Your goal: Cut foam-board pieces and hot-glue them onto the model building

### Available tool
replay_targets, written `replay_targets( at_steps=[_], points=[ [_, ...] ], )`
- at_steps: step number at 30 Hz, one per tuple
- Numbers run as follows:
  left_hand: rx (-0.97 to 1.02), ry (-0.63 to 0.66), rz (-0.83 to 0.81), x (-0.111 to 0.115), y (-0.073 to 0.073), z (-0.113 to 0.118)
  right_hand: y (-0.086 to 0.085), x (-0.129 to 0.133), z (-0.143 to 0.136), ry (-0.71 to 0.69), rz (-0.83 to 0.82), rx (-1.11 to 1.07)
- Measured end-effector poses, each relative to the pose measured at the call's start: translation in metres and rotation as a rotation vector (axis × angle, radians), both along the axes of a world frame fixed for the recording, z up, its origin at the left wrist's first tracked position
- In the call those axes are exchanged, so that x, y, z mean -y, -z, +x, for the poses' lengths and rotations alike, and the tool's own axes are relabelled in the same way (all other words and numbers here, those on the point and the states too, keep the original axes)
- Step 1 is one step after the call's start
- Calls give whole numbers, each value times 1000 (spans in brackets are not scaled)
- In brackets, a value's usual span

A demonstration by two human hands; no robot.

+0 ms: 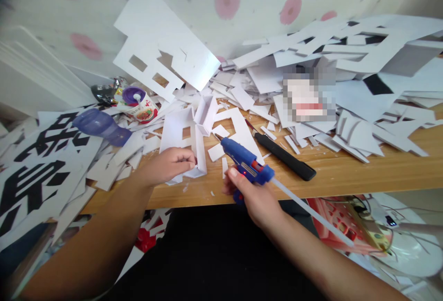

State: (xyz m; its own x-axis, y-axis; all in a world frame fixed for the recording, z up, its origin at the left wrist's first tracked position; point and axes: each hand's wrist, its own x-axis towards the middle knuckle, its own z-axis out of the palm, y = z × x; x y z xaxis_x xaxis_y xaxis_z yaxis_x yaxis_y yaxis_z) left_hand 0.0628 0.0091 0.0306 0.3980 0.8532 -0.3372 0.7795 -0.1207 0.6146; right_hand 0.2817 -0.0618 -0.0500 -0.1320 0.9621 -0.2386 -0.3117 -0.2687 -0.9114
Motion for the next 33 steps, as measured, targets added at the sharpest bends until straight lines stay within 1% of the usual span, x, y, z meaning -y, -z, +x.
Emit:
replay_targets(
  at_steps=[2, 4, 7, 12, 22, 26, 33],
  points=[
    [8, 4, 0, 0, 0, 0, -5, -4, -17, -45, -74, -100],
    [23, 1, 1, 1, 0, 0, -9, -9, -30, -83, -98, -89],
    [39, 9, 6, 1, 1, -1, -12, -16, -40, -103, -120, -63],
    [33, 36, 9, 0, 1, -2, -14, -20, -41, -47, -153, -99],
    [36, 83, -7, 1, 0, -2, -19, -17, -43, 24, -201, -187],
    [41, 112, -19, -1, 2, -3, -19, -17, -43, 25, -208, -211],
    [19, 120, 0, -3, 4, -4, -19, -18, -43, 22, -186, -211]
  ],
)
